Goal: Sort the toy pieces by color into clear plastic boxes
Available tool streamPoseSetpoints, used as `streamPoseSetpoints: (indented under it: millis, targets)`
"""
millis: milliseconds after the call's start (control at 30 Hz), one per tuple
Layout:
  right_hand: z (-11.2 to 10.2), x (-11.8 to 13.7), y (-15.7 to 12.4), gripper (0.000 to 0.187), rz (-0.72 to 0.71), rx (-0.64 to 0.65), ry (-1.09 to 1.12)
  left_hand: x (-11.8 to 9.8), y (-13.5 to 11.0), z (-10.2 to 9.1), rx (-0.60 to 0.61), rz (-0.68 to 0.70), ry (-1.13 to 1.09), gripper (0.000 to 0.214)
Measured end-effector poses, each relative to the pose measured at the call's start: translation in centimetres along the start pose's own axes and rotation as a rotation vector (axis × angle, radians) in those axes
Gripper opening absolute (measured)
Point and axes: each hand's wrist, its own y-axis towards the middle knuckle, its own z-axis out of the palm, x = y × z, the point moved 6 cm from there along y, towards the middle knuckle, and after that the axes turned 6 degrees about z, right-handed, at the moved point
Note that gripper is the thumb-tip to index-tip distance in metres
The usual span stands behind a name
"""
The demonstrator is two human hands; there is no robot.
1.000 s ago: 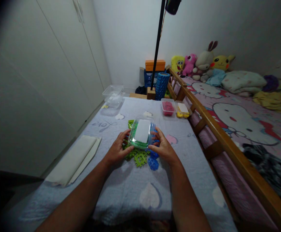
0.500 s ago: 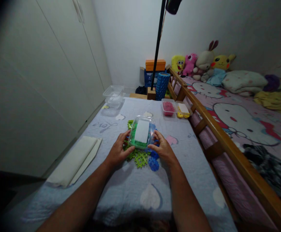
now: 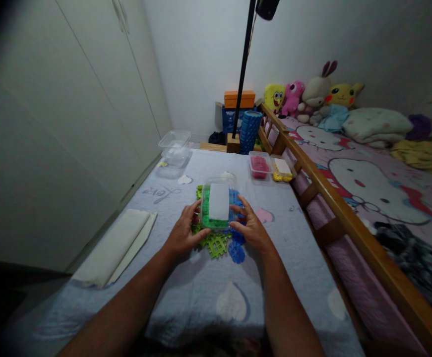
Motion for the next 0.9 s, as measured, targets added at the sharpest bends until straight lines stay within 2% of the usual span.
streamPoseSetpoints:
  millis: [200,333,533,667,733,833,900]
  targets:
    - [0.5,0.3,-0.1,0.099,-0.004,0.052,0.042,0.3,0.0,0.0,0.0,-0.002,-0.003,0.09]
    - [0.6,0.9,-0.2,0.094,-0.069,0.03,0.021,0.6,0.1,0.1,0.011,-0.013,-0.02,0.097]
    - [1.0,1.3,-0.1,0.088,-0.088,0.021,0.024,1.1,0.3,0.1,0.043,-0.034,-0.051,0.113]
    - [0.9,1.1,-0.1,0.084,-0.081,-0.005,0.027,1.0,0.5,0.0,0.066,-0.025,-0.058,0.113]
    - [0.7,0.7,0.0,0.074,-0.045,-0.034,0.018,1.0,0.6,0.0,0.07,-0.021,-0.054,0.112]
    - [0.4,0.1,0.1,0.047,0.02,-0.053,-0.007,0.9,0.8,-0.2,0.069,-0.013,-0.016,0.111]
    - [0.4,0.0,0.2,0.039,0.031,-0.052,-0.033,0.9,0.8,-0.3,0.07,-0.012,0.029,0.11]
